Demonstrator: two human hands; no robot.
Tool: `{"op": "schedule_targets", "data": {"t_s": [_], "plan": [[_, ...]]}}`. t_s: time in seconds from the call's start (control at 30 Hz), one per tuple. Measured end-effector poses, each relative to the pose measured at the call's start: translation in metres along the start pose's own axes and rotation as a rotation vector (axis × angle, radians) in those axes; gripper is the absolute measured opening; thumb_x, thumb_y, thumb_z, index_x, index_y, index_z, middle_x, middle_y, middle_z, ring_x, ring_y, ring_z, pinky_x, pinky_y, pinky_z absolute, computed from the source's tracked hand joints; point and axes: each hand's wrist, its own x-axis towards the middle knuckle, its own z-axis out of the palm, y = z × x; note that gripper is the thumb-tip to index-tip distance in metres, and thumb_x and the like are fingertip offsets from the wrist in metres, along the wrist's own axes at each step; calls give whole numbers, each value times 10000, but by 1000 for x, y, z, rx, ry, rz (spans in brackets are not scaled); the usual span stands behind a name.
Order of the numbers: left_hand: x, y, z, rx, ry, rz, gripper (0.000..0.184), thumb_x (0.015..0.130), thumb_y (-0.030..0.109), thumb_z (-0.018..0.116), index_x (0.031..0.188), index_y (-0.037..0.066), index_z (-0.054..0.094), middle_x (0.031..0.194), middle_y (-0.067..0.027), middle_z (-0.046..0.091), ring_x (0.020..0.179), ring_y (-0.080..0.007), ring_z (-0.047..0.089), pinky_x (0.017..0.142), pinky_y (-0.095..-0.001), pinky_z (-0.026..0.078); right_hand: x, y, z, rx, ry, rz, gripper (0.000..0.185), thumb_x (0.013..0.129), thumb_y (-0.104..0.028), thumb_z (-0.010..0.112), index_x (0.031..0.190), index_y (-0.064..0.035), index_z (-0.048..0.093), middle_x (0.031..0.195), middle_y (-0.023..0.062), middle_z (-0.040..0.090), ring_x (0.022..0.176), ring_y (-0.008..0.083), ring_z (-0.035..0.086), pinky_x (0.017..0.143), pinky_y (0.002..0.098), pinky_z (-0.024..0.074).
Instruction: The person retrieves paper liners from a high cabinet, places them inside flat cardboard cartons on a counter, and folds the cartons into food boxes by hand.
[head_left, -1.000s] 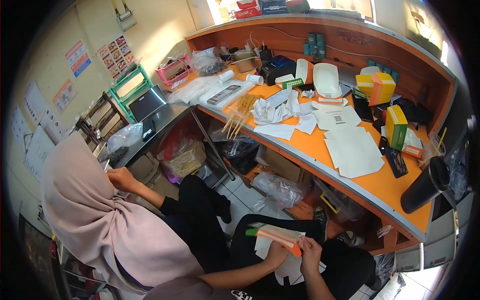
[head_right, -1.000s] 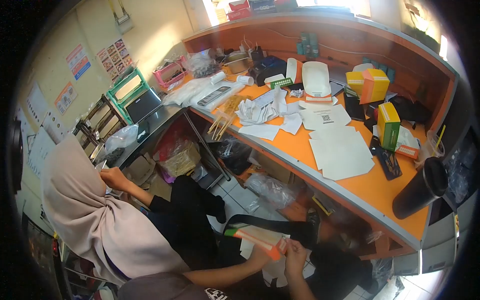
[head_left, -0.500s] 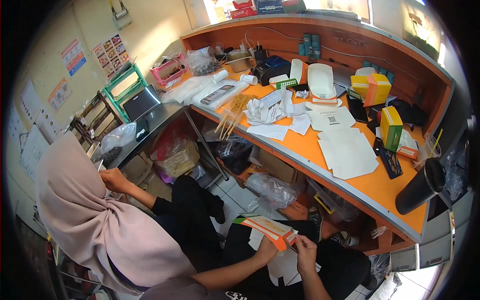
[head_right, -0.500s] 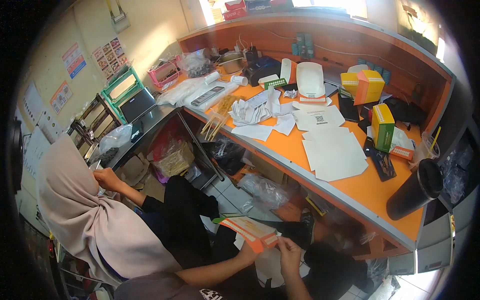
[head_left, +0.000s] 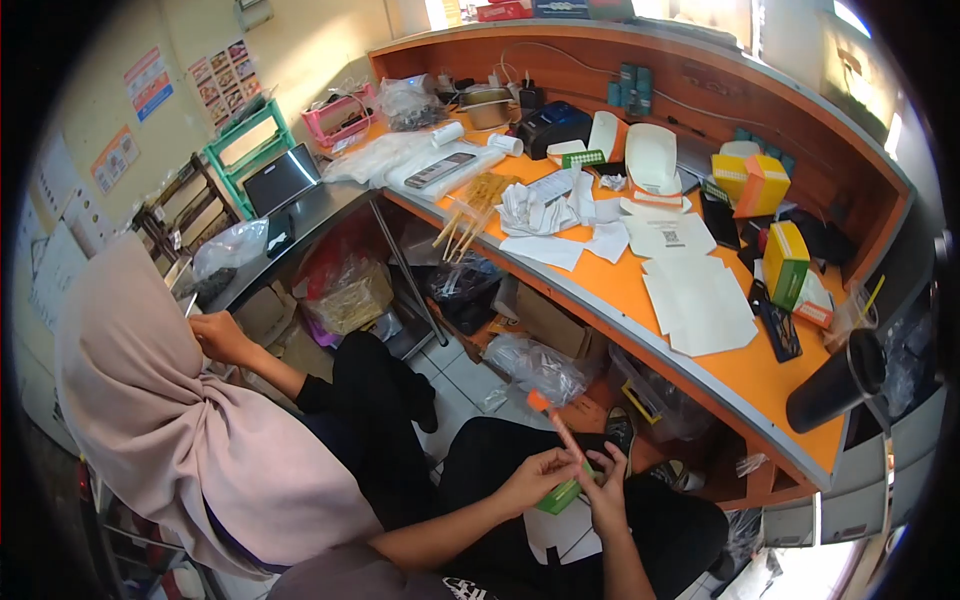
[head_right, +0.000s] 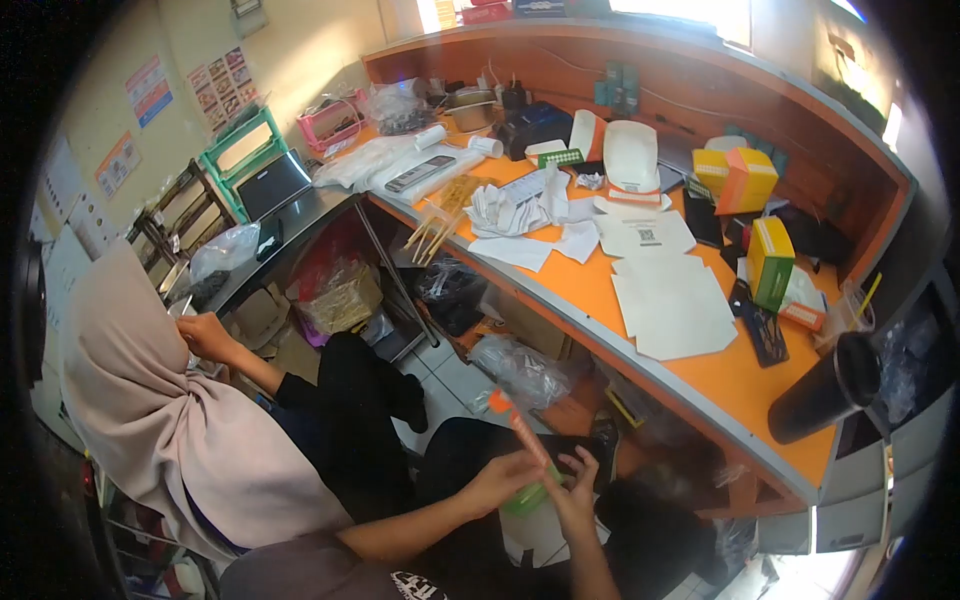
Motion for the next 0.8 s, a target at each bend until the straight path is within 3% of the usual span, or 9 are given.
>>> {"op": "schedule_targets", "data": {"t_s": [0.03, 0.13, 0.2, 0.27, 0.3, 0.37, 0.53, 0.67, 0.8], "plan": [[1, -8, -3, -1, -24, 21, 268, 1045, 212, 608, 1242, 37, 649, 1025, -3, 675, 949, -57, 609, 813, -229, 488, 2, -5, 3, -174, -31, -161, 655, 911, -89, 729, 1423, -135, 323, 1287, 109, 533, 1084, 228, 597, 869, 358, 521], [8, -35, -9, 82, -63, 22, 232, 1048, 184, 581, 1217, 31, 623, 1087, -43, 685, 995, -110, 641, 855, -270, 503, -3, 12, -2, 302, -12, 209, 512, 953, -157, 648, 1370, -86, 359, 1239, 113, 565, 1085, 243, 601, 914, 362, 516], [6, -55, -9, 116, -37, -166, 274, 1041, 190, 569, 1264, 34, 601, 1174, -65, 675, 1061, -165, 652, 933, -340, 517, -6, 12, 10, -304, -62, -120, 451, 990, -196, 578, 1376, -51, 396, 1146, 171, 652, 1000, 317, 675, 834, 384, 546], [1, -62, -4, 296, 21, 46, 270, 1027, 189, 578, 1237, 22, 593, 1101, -112, 700, 1001, -187, 683, 873, -357, 542, -10, 1, 13, -704, -128, -108, 403, 973, -167, 597, 1309, 36, 503, 1030, 269, 673, 926, 384, 677, 805, 435, 528], [-5, -56, 0, 377, 47, 79, 271, 1023, 197, 586, 1227, 18, 593, 1073, -124, 703, 984, -191, 688, 859, -360, 546, -9, -5, 20, -629, -115, -275, 287, 996, -121, 548, 1217, 59, 580, 940, 308, 653, 887, 449, 665, 760, 460, 528], [-10, -55, 2, 523, 140, 259, 196, 991, 143, 621, 1133, 10, 603, 959, -162, 706, 861, -237, 719, 755, -349, 567, -4, 5, 13, -751, -115, -287, 298, 996, -80, 519, 1257, 51, 580, 985, 285, 665, 915, 453, 667, 759, 468, 531], [7, -30, -25, 155, 599, 350, 332, 984, 256, 684, 1168, 8, 564, 983, -103, 682, 856, -176, 698, 721, -307, 577, -9, -3, 24, -875, -11, -533, 444, 945, 47, 515, 1382, -8, 570, 1111, 228, 688, 972, 383, 708, 802, 414, 561], [20, -5, -49, -367, 374, -24, 434, 960, 305, 732, 1192, -2, 531, 1054, -94, 655, 937, -160, 680, 762, -294, 591, -12, -16, 37, -963, -141, -700, 633, 796, 159, 571, 1372, -99, 618, 1198, 197, 680, 1051, 361, 703, 858, 394, 586], [14, 7, -49, -626, 311, 36, 248, 1009, 187, 649, 1162, 19, 550, 1079, -95, 662, 943, -178, 699, 811, -323, 611, 0, -37, 39, -1022, -95, -773, 544, 795, 82, 664, 1269, -182, 709, 1264, 145, 667, 1005, 313, 723, 805, 365, 607]]}}
